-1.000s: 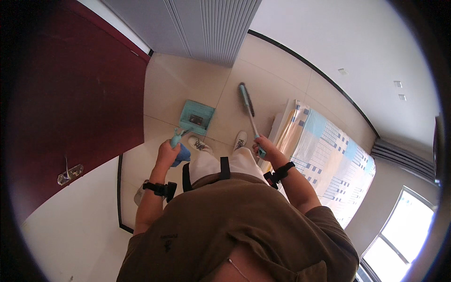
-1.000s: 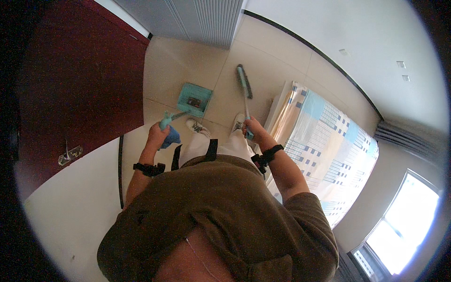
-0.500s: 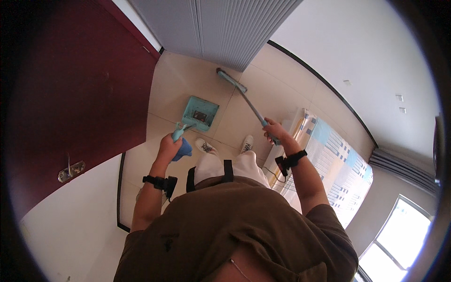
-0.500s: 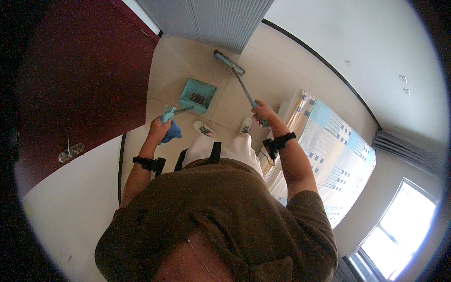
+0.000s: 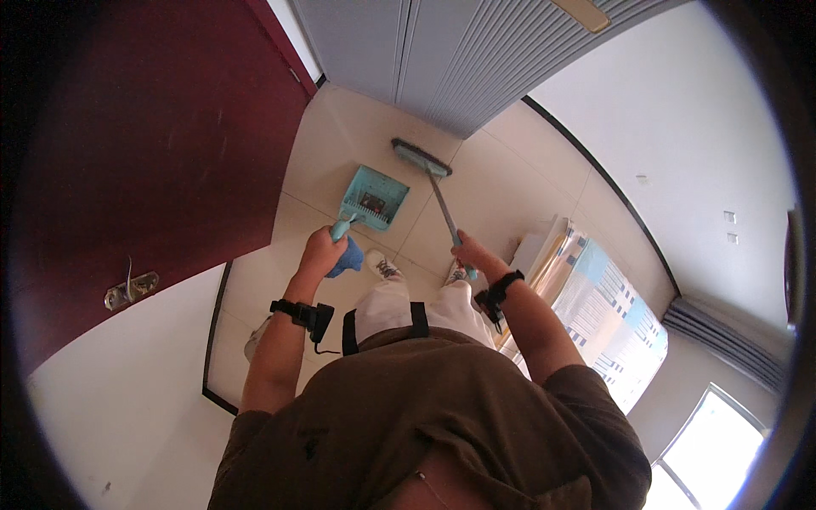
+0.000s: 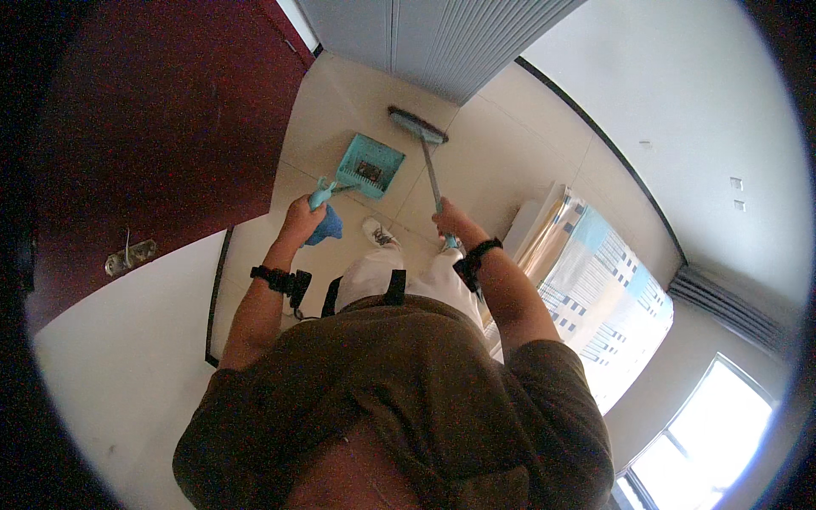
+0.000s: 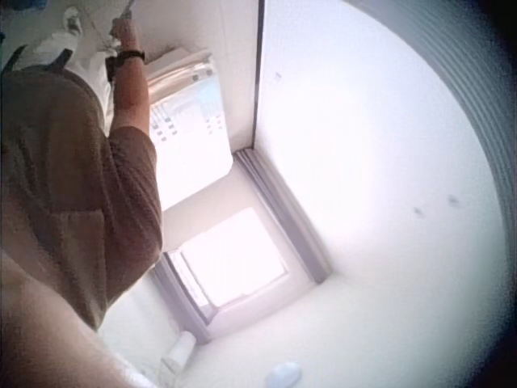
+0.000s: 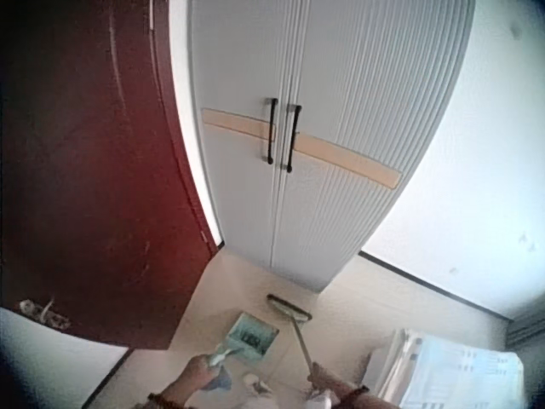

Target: The person sweeps the tiled floor of a bedroom using a blue broom and dustpan. They gather debris into the dustpan while moving around a bed and a wardrobe.

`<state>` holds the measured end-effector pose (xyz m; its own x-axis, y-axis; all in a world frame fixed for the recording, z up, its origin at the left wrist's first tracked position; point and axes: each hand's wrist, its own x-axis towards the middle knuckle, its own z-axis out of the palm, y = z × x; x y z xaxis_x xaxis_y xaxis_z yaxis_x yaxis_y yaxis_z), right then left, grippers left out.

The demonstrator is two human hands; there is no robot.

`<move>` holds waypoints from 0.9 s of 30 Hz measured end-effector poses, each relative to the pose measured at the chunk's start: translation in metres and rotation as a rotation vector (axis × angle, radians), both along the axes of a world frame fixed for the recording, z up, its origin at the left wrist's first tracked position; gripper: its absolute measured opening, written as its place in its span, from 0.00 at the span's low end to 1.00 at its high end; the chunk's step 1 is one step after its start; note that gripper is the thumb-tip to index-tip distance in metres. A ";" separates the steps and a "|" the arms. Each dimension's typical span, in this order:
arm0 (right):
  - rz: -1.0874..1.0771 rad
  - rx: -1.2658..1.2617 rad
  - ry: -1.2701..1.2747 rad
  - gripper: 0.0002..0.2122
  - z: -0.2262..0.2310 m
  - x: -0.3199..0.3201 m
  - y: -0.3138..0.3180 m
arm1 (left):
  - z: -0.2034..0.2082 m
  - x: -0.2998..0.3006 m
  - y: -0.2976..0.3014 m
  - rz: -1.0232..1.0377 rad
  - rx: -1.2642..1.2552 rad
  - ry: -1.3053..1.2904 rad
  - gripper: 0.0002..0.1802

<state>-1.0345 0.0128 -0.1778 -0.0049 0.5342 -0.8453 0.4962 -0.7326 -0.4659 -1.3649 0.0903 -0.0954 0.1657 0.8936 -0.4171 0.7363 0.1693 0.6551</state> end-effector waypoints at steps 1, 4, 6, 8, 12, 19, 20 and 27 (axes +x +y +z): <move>0.008 -0.021 0.044 0.25 0.004 -0.001 -0.007 | -0.001 0.000 0.000 0.011 -0.016 -0.013 0.17; -0.030 -0.112 0.162 0.29 0.030 0.005 -0.017 | -0.007 -0.002 -0.001 0.026 -0.034 -0.018 0.17; -0.129 -0.211 0.222 0.30 0.079 0.005 -0.005 | -0.013 -0.007 -0.003 0.020 -0.011 0.030 0.17; -0.162 -0.234 0.230 0.29 0.093 0.021 0.000 | -0.008 -0.008 -0.002 0.013 -0.014 0.026 0.17; -0.143 -0.209 0.168 0.28 0.101 0.035 0.012 | -0.003 -0.018 0.003 0.018 -0.023 0.038 0.17; -0.139 -0.037 0.123 0.24 0.082 0.020 0.080 | 0.008 -0.042 0.013 0.168 -0.041 0.030 0.17; -0.167 -0.040 0.145 0.19 0.079 0.015 0.094 | 0.006 -0.046 0.014 0.172 -0.042 0.043 0.17; -0.201 -0.039 0.173 0.07 0.003 -0.014 0.156 | -0.002 -0.061 0.037 0.246 -0.016 0.045 0.18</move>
<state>-1.0481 0.1689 -0.1751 -0.0479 0.5065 -0.8609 0.2542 -0.8274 -0.5009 -1.4256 0.1277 -0.0973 -0.0753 0.8978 -0.4338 0.7000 0.3575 0.6182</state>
